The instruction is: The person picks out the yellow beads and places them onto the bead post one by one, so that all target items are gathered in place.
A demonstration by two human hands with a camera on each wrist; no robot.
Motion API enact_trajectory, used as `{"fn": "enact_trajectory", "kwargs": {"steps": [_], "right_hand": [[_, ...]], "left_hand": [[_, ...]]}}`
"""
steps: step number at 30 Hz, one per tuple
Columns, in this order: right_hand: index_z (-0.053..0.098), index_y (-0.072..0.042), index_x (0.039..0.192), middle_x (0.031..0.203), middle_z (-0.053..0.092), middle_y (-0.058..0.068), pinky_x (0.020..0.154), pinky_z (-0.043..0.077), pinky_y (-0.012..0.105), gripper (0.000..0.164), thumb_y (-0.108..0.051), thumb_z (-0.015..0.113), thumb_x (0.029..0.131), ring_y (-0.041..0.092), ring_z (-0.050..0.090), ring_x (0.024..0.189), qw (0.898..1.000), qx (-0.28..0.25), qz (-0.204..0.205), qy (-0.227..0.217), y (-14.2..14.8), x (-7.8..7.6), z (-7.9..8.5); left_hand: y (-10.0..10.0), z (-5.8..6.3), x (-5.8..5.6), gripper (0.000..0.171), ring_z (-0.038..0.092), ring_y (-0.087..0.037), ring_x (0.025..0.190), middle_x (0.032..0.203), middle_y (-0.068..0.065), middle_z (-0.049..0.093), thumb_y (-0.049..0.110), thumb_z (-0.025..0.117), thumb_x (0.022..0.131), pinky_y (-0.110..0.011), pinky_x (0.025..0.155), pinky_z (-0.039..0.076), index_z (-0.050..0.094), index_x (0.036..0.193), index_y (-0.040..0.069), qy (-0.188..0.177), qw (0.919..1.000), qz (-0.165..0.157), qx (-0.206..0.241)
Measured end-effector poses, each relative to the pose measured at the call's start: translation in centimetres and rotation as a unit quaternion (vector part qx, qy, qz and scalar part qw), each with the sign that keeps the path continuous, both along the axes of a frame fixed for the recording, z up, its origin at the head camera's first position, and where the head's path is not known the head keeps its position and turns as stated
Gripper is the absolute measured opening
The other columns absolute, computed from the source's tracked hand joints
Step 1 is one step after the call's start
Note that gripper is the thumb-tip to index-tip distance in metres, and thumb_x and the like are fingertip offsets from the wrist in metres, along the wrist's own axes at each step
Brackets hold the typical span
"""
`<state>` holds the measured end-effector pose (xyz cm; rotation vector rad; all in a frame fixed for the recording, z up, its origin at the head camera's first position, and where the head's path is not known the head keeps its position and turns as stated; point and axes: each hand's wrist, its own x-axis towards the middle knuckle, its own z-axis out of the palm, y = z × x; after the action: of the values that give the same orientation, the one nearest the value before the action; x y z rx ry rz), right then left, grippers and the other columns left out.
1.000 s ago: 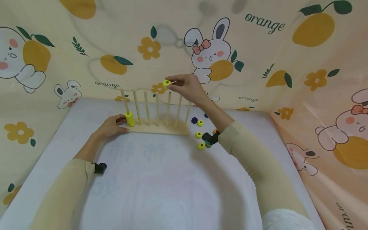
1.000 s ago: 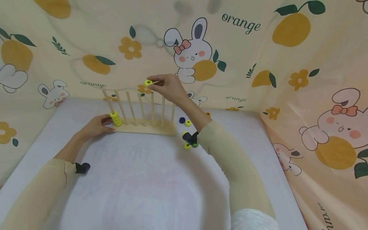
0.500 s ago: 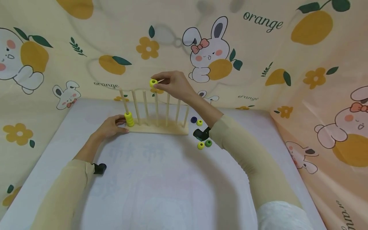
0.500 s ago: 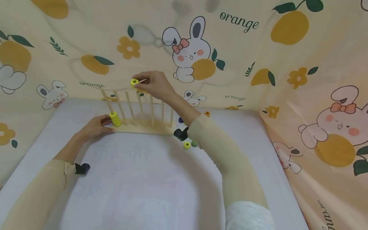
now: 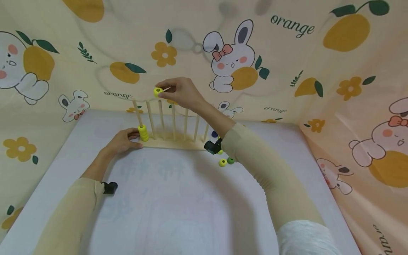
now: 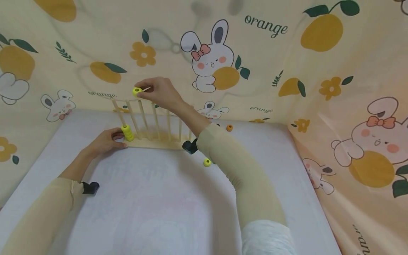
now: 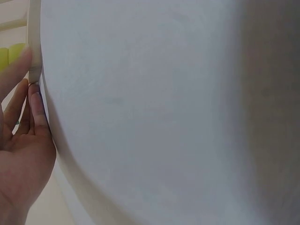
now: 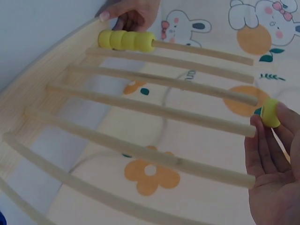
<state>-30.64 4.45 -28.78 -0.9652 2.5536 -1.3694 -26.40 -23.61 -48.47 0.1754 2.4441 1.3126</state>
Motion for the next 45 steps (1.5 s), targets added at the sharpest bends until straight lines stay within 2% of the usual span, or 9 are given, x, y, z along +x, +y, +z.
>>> {"fn": "enact_trajectory", "kwargs": {"steps": [6, 14, 21, 32, 40, 45], "right_hand": [[0.072, -0.014, 0.121, 0.11, 0.072, -0.004, 0.078, 0.057, 0.023, 0.031, -0.02, 0.074, 0.092, 0.005, 0.068, 0.092, 1.0, 0.006, -0.007, -0.011, -1.0, -0.3, -0.1], [0.07, -0.01, 0.124, 0.113, 0.071, -0.002, 0.083, 0.054, 0.017, 0.033, -0.02, 0.073, 0.092, 0.002, 0.067, 0.094, 1.0, 0.025, 0.014, -0.008, -3.4, -0.2, -0.3], [0.07, -0.011, 0.125, 0.114, 0.072, -0.002, 0.084, 0.053, 0.015, 0.034, -0.022, 0.072, 0.093, 0.001, 0.067, 0.095, 0.998, 0.045, 0.038, 0.005, -4.8, -0.1, -0.2], [0.07, -0.014, 0.125, 0.11, 0.073, -0.004, 0.083, 0.052, 0.015, 0.034, -0.026, 0.071, 0.093, 0.002, 0.065, 0.096, 0.997, 0.071, 0.039, 0.003, -6.3, -0.4, -0.1], [0.071, -0.015, 0.124, 0.113, 0.073, -0.006, 0.082, 0.052, 0.015, 0.034, -0.027, 0.072, 0.092, 0.002, 0.065, 0.099, 0.996, 0.079, 0.04, -0.018, -6.6, -0.2, -0.3], [0.072, -0.016, 0.124, 0.113, 0.073, -0.007, 0.08, 0.052, 0.015, 0.034, -0.029, 0.072, 0.092, 0.003, 0.065, 0.097, 0.994, 0.105, 0.039, -0.008, -6.8, -0.4, -0.4]], "left_hand": [[0.2, 0.2, -0.1, 0.081, 0.041, -0.039, 0.138, 0.15, -0.025, 0.042, 0.017, 0.079, 0.086, -0.048, 0.117, 0.032, 0.034, 0.149, -0.006, 0.004, 0.9999, -0.007, -0.012], [-0.1, 0.6, 0.3, 0.078, 0.04, -0.039, 0.139, 0.15, -0.026, 0.041, 0.012, 0.077, 0.087, -0.047, 0.117, 0.032, 0.033, 0.149, -0.007, 0.001, 1.0, -0.007, -0.003], [0.3, 1.2, 0.6, 0.079, 0.04, -0.043, 0.137, 0.148, -0.031, 0.041, 0.011, 0.077, 0.087, -0.05, 0.116, 0.032, 0.031, 0.148, -0.011, 0.008, 0.9999, -0.015, 0.001], [-0.3, 0.2, 0.0, 0.077, 0.041, -0.04, 0.137, 0.148, -0.028, 0.042, 0.014, 0.078, 0.087, -0.049, 0.116, 0.033, 0.035, 0.147, -0.01, 0.019, 0.9996, -0.021, 0.003], [-0.2, 0.3, 0.3, 0.076, 0.04, -0.04, 0.138, 0.148, -0.028, 0.042, 0.012, 0.076, 0.088, -0.048, 0.117, 0.032, 0.034, 0.147, -0.01, 0.017, 0.9997, -0.02, 0.005], [-0.3, 0.4, 0.2, 0.077, 0.04, -0.041, 0.138, 0.149, -0.028, 0.041, 0.011, 0.076, 0.088, -0.049, 0.117, 0.032, 0.033, 0.148, -0.01, 0.014, 0.9996, -0.02, 0.013]]}}
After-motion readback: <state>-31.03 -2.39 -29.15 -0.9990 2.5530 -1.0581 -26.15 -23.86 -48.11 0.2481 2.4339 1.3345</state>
